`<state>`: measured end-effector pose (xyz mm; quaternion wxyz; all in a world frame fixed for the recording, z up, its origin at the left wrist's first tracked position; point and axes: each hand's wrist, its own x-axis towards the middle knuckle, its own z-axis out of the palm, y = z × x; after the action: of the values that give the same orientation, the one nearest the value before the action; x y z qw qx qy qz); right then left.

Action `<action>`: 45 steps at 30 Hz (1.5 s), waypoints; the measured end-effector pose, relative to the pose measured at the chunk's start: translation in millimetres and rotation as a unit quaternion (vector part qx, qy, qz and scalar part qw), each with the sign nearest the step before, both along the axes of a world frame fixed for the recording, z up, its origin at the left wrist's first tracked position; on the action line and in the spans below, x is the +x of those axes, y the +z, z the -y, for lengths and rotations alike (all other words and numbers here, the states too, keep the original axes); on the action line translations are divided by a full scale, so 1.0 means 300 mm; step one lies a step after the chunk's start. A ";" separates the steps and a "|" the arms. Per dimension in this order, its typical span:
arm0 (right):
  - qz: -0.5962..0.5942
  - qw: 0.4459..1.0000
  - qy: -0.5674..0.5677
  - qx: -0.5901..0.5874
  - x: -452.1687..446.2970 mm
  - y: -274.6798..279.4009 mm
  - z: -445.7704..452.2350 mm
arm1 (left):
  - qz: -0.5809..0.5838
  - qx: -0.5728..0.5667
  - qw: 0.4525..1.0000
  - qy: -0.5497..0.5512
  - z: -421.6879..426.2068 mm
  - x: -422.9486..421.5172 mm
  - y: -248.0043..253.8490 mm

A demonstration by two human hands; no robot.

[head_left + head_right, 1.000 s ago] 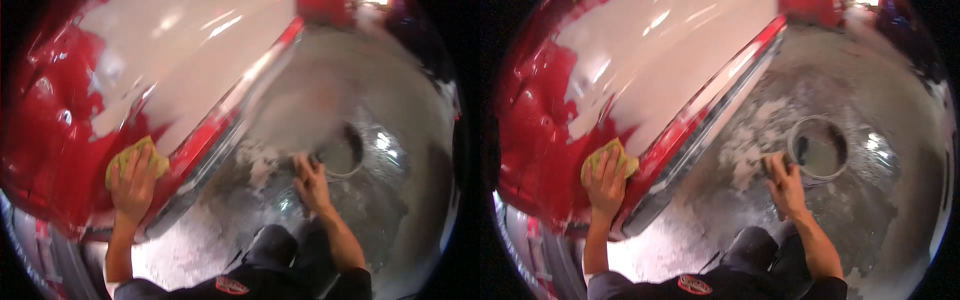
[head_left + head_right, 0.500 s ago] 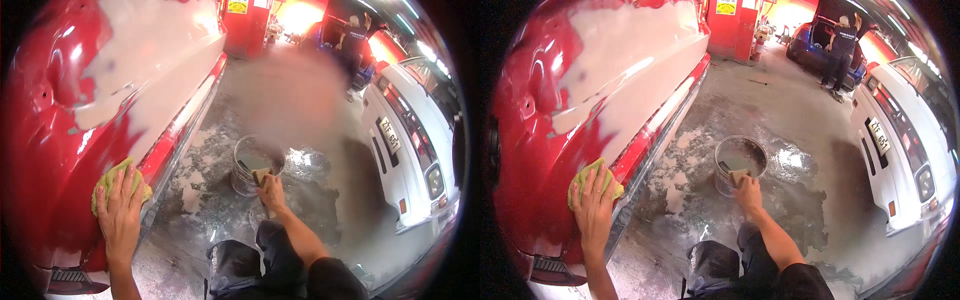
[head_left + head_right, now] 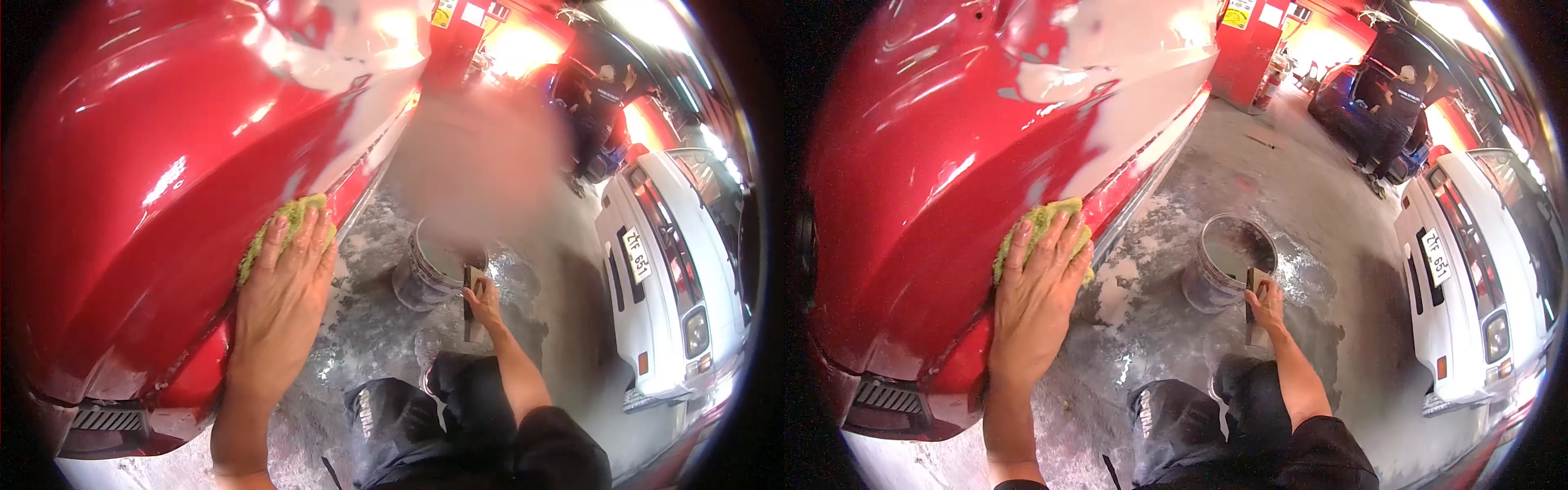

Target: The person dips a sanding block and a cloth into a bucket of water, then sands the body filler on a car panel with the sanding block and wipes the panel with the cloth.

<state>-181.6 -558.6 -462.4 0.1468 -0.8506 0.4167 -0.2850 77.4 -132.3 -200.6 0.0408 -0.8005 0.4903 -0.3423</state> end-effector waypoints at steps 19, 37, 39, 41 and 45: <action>-0.087 0.994 0.054 0.045 0.095 0.010 -0.071 | -0.003 -0.002 1.000 -0.007 -0.011 0.002 -0.009; -0.084 0.988 0.062 0.117 0.044 -0.016 -0.126 | -0.126 -0.029 0.989 -0.072 0.003 -0.036 0.024; -0.113 0.979 0.075 0.152 0.040 -0.010 -0.116 | -0.121 -0.023 0.990 -0.069 0.006 -0.047 0.034; -0.088 0.984 0.072 0.140 0.043 0.002 -0.139 | -0.115 -0.012 0.992 -0.057 0.011 -0.065 0.051; -0.133 0.973 0.112 0.154 0.036 -0.007 -0.113 | -0.106 -0.008 0.993 -0.044 0.024 -0.067 0.033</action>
<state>-170.8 -524.6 -464.5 0.2501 -0.8894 0.3732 -0.0841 57.4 -139.4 -190.7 -0.0333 -0.8102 0.5238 -0.2611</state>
